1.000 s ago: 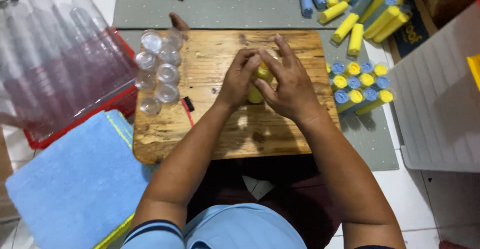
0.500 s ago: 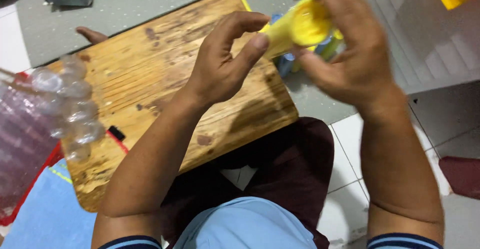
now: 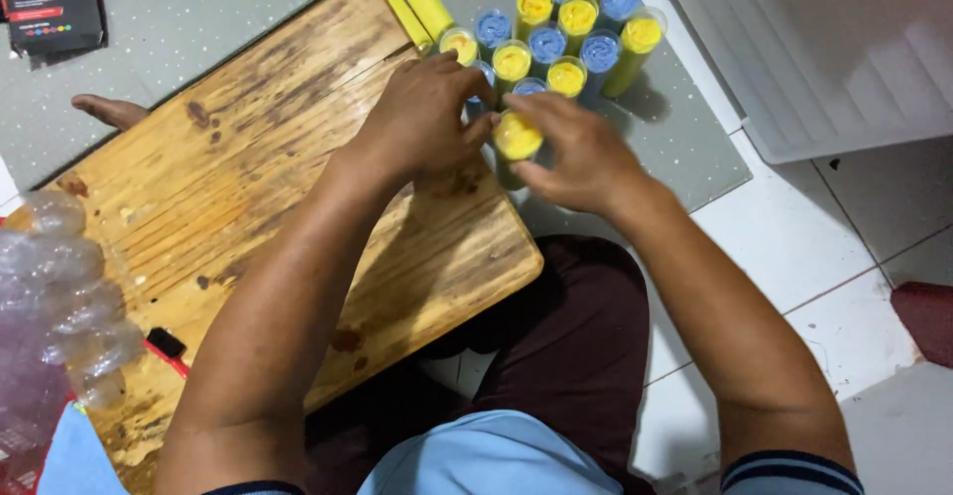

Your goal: The person folds a yellow cloth and rolls it tightly into a clear plastic tube, then secures it with a cap. Afterwards, the person uses a red brush to clean the surface of a blue cloth laid on the wooden table.

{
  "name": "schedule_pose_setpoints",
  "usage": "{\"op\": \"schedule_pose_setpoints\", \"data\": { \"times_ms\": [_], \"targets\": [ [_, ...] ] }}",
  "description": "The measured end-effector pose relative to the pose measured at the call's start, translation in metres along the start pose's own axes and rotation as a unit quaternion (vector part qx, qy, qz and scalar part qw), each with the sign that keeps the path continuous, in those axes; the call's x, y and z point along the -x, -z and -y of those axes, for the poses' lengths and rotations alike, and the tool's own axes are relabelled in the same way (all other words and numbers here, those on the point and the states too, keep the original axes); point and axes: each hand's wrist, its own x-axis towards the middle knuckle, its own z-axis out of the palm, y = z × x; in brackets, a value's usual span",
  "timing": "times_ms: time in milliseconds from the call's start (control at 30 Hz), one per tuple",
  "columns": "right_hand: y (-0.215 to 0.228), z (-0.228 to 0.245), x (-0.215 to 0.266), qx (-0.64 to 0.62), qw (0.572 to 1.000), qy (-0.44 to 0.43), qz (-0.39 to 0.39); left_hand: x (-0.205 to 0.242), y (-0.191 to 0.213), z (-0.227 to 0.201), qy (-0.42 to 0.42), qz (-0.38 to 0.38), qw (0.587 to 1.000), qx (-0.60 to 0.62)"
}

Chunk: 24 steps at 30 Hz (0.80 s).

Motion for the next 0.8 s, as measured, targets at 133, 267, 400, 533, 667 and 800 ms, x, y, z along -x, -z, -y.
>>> {"op": "schedule_pose_setpoints", "data": {
  "times_ms": [133,267,400,533,667,800],
  "targets": [
    [-0.06,-0.031,-0.009,0.039,0.996,0.06,-0.044,-0.028,-0.014,0.012,0.007,0.054,0.992,-0.114],
    [-0.074,-0.036,-0.021,0.033,0.997,0.055,-0.04,-0.056,-0.036,0.024,-0.003,0.073,0.965,-0.253],
    [-0.088,-0.047,-0.028,0.055,0.996,0.043,-0.046,-0.081,-0.065,0.042,0.023,0.108,0.938,-0.328],
    [-0.101,-0.061,-0.031,0.086,0.994,0.051,-0.04,-0.091,-0.078,0.048,0.007,0.087,0.925,-0.37],
    [-0.102,-0.064,-0.032,0.093,0.993,0.052,-0.05,-0.101,-0.084,0.048,0.044,0.145,0.916,-0.372],
    [-0.103,-0.066,-0.032,0.119,0.989,0.046,-0.081,-0.103,-0.092,0.051,0.054,0.141,0.913,-0.379]
  ]
}}
